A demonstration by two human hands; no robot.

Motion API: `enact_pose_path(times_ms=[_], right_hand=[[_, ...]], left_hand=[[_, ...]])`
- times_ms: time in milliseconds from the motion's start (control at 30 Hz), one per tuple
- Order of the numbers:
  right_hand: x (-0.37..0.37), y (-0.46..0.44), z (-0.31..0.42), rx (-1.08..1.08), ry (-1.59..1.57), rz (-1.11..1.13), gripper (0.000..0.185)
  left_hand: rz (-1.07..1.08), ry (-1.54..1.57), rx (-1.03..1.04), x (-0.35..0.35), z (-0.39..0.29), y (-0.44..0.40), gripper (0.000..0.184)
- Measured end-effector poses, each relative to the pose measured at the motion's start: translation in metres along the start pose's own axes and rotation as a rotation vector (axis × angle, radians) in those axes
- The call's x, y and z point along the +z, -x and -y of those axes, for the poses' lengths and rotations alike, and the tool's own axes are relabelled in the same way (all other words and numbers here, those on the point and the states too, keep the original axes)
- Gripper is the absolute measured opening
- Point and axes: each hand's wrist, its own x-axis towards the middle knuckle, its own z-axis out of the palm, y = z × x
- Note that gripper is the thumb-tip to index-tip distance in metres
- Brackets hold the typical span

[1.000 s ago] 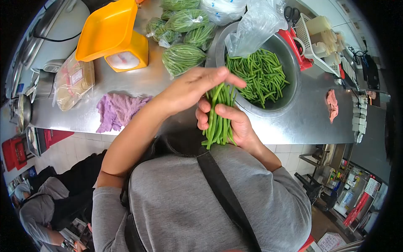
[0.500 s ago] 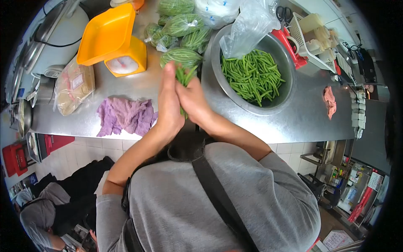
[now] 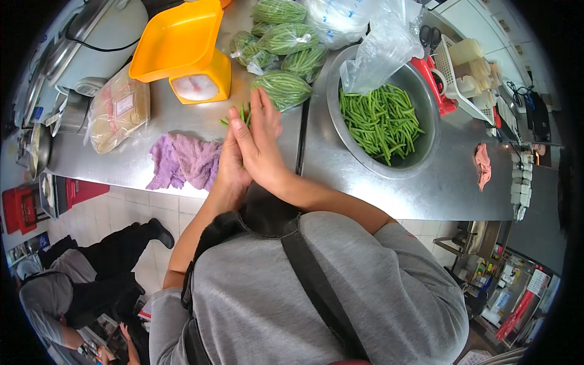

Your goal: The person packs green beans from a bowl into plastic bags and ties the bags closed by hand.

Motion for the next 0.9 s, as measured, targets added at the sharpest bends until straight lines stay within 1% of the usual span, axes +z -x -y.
enact_pose_path(times_ms=[133,267,367,467,567,633,667,700,733,767,833,900], right_hand=[[-0.003,0.004,-0.006,-0.156,0.078,-0.029,0.071],[-0.015,-0.001,0.000,-0.244,0.041,-0.004,0.061],[-0.019,0.000,0.001,-0.212,-0.122,0.036,0.051],[-0.026,-0.004,0.000,-0.189,-0.200,0.053,0.041],[-0.078,-0.026,0.030,-0.317,0.011,0.114,0.037],[-0.130,-0.048,0.036,-0.196,0.271,0.140,0.036],[-0.155,-0.063,0.058,-0.028,0.449,0.026,0.038],[-0.193,-0.087,0.017,-0.078,0.307,-0.022,0.044],[-0.217,-0.105,0.036,0.151,0.396,-0.114,0.051],[-0.247,-0.130,0.013,0.250,0.490,-0.223,0.057],[-0.300,-0.163,-0.016,0.540,0.500,-0.043,0.065],[-0.320,-0.175,-0.028,0.657,0.353,0.124,0.069]], left_hand=[[0.060,0.139,-0.005,0.006,0.000,0.000,0.061],[0.009,0.252,-0.068,-0.008,-0.003,-0.003,0.057],[0.011,0.207,-0.074,-0.009,-0.004,-0.005,0.050],[-0.052,0.173,-0.107,-0.021,-0.007,-0.011,0.041],[-0.155,0.015,-0.006,-0.009,-0.014,-0.009,0.038],[-0.108,0.080,-0.051,-0.017,-0.025,-0.008,0.040],[-0.102,0.088,-0.061,-0.020,-0.030,-0.008,0.039],[-0.095,0.097,-0.070,-0.023,-0.034,-0.009,0.038],[-0.093,0.117,-0.089,-0.030,-0.038,-0.010,0.034],[-0.119,0.112,-0.080,-0.031,-0.040,-0.010,0.032],[-0.165,0.102,-0.060,-0.030,-0.042,-0.010,0.029],[-0.182,0.115,-0.082,-0.030,-0.042,-0.009,0.029]])
